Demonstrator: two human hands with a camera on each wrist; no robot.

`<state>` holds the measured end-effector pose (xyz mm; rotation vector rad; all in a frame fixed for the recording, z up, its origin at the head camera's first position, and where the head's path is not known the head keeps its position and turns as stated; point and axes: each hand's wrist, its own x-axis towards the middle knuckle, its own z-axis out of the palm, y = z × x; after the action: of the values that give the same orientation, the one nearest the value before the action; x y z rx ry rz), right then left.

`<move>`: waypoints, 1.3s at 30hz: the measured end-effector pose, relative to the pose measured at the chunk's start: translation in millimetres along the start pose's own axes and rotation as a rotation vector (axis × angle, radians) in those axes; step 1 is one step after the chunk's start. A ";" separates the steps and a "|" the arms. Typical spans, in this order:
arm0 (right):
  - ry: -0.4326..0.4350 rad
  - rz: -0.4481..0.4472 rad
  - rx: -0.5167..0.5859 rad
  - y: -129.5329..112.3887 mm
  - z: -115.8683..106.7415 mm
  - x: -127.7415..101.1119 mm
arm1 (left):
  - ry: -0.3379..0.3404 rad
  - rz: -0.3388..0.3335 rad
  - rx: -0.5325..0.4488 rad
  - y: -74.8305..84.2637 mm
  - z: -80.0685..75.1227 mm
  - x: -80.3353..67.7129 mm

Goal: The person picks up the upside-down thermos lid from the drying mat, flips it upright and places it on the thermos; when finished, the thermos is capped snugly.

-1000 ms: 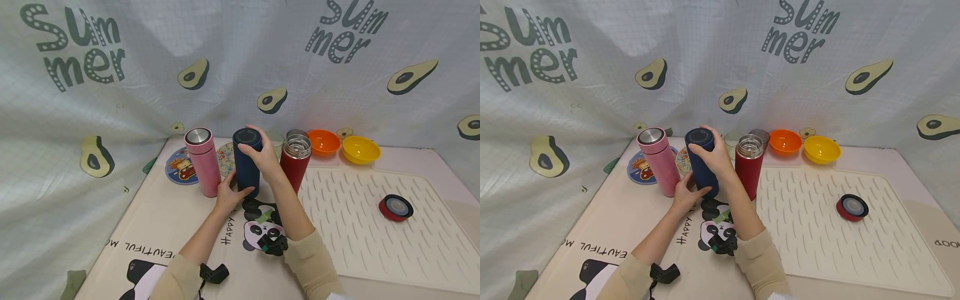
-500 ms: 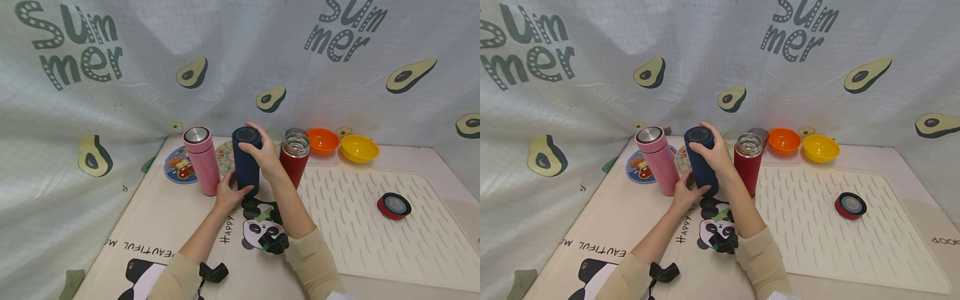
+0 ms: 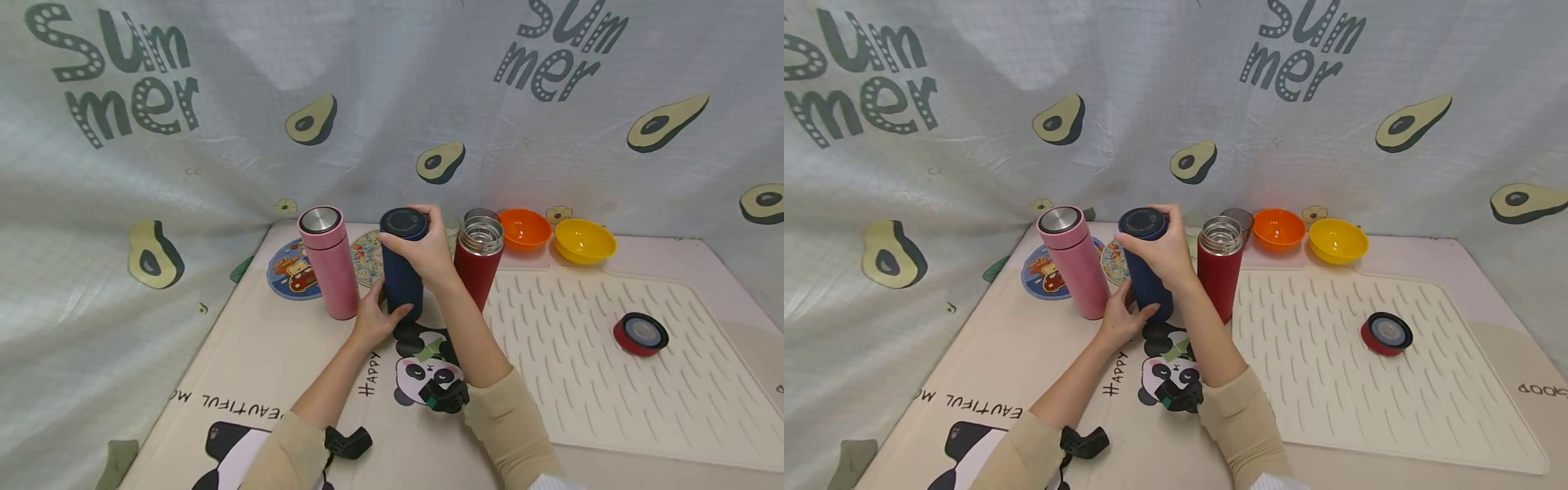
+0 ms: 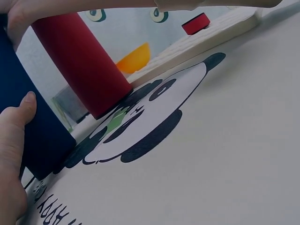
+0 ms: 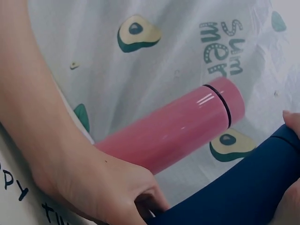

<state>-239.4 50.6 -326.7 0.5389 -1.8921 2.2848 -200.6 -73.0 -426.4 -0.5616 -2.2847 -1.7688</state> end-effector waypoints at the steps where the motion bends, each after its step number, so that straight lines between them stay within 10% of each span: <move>1: 0.019 -0.007 -0.017 0.5 1.0 -0.2 | 0.003 0.006 0.003 -3.9 0.8 0.5; 10: 0.082 -0.054 -0.057 4.0 7.6 -4.4 | 0.053 0.034 0.036 -33.0 7.0 2.6; 24: -0.103 0.009 -0.196 5.9 -16.3 -36.6 | 0.200 0.065 0.262 -34.0 7.8 -1.6; 34: -0.417 -0.050 -0.475 0.7 -64.3 -115.5 | 0.017 -0.182 0.414 -22.3 16.4 -23.0; 39: -0.403 -0.073 -0.581 -2.9 -118.2 -153.4 | -0.057 -0.234 0.361 -1.9 21.2 -51.3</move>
<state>-118.5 185.4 -395.5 0.9993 -2.5185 1.5366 -153.2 -62.0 -453.1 -0.2916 -2.7166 -1.3839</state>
